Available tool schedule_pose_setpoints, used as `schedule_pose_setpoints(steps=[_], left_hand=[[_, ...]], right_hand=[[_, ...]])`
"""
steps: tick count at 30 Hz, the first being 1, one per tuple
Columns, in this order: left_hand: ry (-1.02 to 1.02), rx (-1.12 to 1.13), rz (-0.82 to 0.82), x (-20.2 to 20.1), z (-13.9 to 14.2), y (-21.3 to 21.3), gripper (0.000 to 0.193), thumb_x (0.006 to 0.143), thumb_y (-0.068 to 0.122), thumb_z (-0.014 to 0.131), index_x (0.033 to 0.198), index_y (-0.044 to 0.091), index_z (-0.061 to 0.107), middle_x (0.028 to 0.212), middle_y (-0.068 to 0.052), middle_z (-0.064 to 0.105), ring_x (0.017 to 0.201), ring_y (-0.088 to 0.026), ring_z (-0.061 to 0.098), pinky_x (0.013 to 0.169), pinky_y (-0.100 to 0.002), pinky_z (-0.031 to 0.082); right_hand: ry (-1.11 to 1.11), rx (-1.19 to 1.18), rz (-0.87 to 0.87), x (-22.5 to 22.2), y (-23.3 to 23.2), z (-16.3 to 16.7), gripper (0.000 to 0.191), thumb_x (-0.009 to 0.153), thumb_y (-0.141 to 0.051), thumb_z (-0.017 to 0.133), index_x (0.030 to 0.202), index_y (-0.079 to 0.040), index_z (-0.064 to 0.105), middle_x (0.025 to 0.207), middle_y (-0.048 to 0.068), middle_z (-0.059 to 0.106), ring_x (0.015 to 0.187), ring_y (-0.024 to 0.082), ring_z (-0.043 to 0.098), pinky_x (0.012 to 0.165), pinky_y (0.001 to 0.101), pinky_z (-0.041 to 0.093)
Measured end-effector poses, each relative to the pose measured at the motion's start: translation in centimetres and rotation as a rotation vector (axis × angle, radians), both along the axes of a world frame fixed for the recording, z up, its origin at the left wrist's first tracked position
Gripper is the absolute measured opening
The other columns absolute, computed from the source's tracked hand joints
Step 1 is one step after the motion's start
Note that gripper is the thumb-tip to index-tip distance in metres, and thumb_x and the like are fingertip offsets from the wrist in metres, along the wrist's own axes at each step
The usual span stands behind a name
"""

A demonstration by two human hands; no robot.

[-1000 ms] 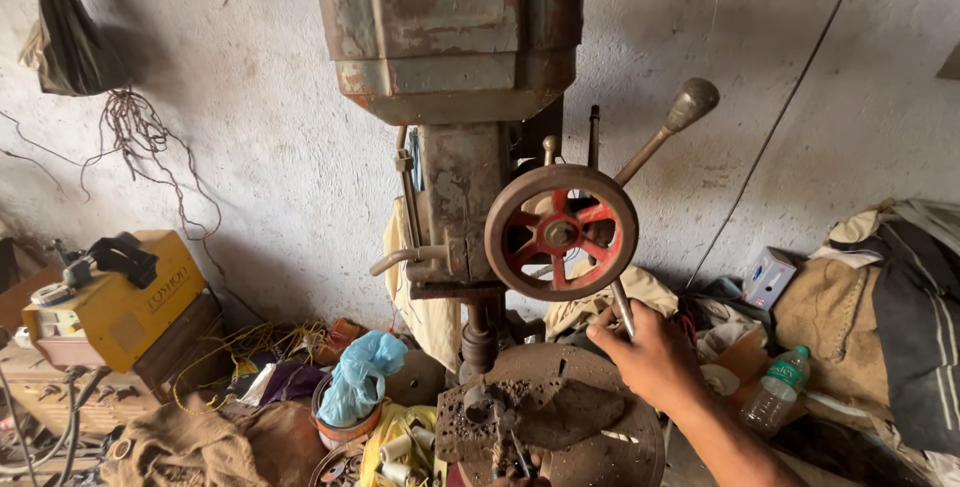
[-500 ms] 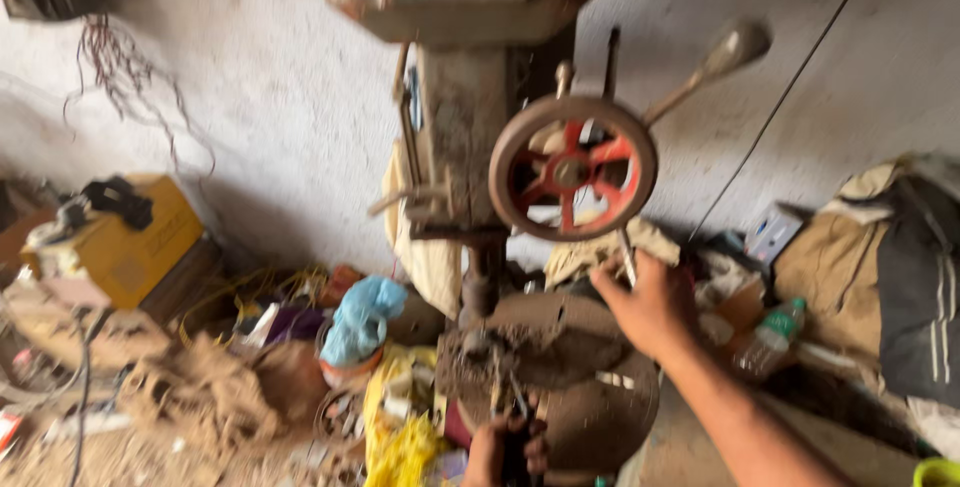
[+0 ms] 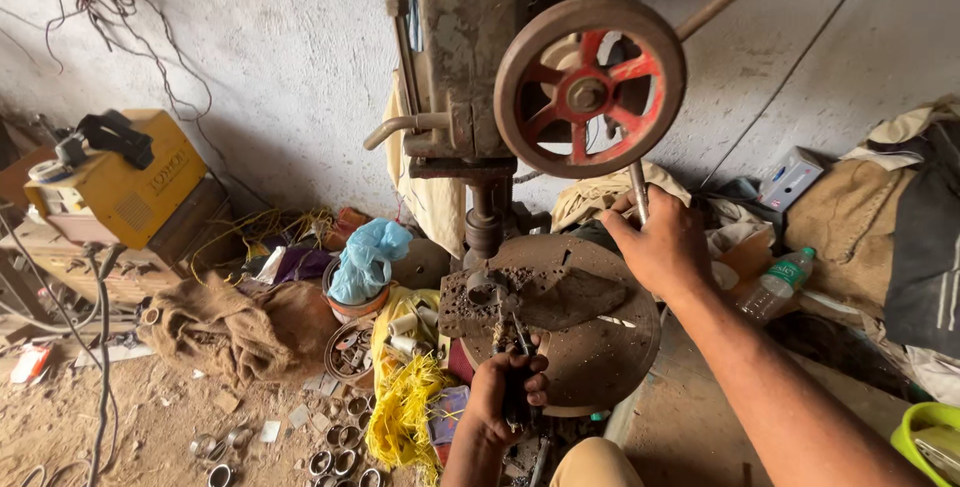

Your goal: The person operates a drill press to drill holes into a metal piece held with pliers. They repeatedly turn the handwheel to lower the drill bit, then raise it to clear metal shavings.

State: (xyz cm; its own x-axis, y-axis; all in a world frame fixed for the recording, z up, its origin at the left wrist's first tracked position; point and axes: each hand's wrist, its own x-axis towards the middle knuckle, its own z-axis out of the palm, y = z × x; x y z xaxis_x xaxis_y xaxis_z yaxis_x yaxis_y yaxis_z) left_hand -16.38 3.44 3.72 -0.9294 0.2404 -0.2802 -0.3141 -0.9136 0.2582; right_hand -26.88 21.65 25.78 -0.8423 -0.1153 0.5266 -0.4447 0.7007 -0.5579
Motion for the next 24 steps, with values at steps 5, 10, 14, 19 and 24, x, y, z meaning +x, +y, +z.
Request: schedule_pose_setpoints(steps=[5, 10, 14, 19, 24], left_hand=[[0.039, 0.000, -0.009, -0.1, -0.8, 0.0, 0.018, 0.089, 0.009, 0.048, 0.107, 0.013, 0.051, 0.080, -0.004, 0.051, 0.059, -0.014, 0.045, 0.048, -0.027, 0.039], [0.056, 0.009, -0.017, -0.2, -1.6, -0.2, 0.022, 0.088, 0.007, 0.049, 0.108, 0.014, 0.052, 0.081, -0.003, 0.051, 0.060, -0.013, 0.046, 0.049, -0.026, 0.040], [0.063, 0.029, -0.011, -0.1, -1.0, -0.3, 0.025, 0.086, 0.008, 0.049, 0.111, 0.011, 0.053, 0.081, -0.004, 0.051, 0.060, -0.014, 0.047, 0.049, -0.026, 0.041], [0.074, 0.015, -0.005, -0.1, -1.2, -0.3, 0.023, 0.088, 0.008, 0.050, 0.111, 0.011, 0.052, 0.082, -0.004, 0.050, 0.061, -0.014, 0.046, 0.050, -0.027, 0.040], [0.076, 0.025, -0.022, -0.4, -1.9, -0.5, 0.027, 0.089, 0.009, 0.050, 0.115, 0.011, 0.055, 0.080, -0.003, 0.050, 0.061, -0.014, 0.046, 0.051, -0.027, 0.040]], right_hand=[[-0.125, -0.048, 0.048, 0.3, 0.9, 0.3, 0.027, 0.084, -0.033, 0.079, 0.097, -0.010, 0.072, 0.071, 0.013, 0.072, 0.067, 0.032, 0.072, 0.065, 0.0461, 0.055], [0.017, -0.027, 0.001, 0.0, -0.1, -0.7, 0.024, 0.084, -0.029, 0.080, 0.091, -0.008, 0.073, 0.067, 0.012, 0.070, 0.064, 0.031, 0.070, 0.064, 0.0457, 0.053], [0.080, -0.034, -0.014, 0.3, -0.2, -0.1, 0.028, 0.083, -0.030, 0.082, 0.091, -0.006, 0.073, 0.070, 0.012, 0.070, 0.066, 0.031, 0.070, 0.062, 0.0448, 0.053], [-0.248, -0.216, 0.063, 0.5, 0.8, 0.3, 0.024, 0.086, -0.031, 0.077, 0.094, -0.008, 0.072, 0.065, 0.014, 0.067, 0.057, 0.032, 0.068, 0.055, 0.0459, 0.052], [0.217, -0.018, 0.055, -0.7, -0.1, -1.3, 0.020, 0.088, -0.025, 0.080, 0.088, -0.005, 0.074, 0.064, 0.007, 0.068, 0.056, 0.021, 0.066, 0.057, 0.0370, 0.050]])
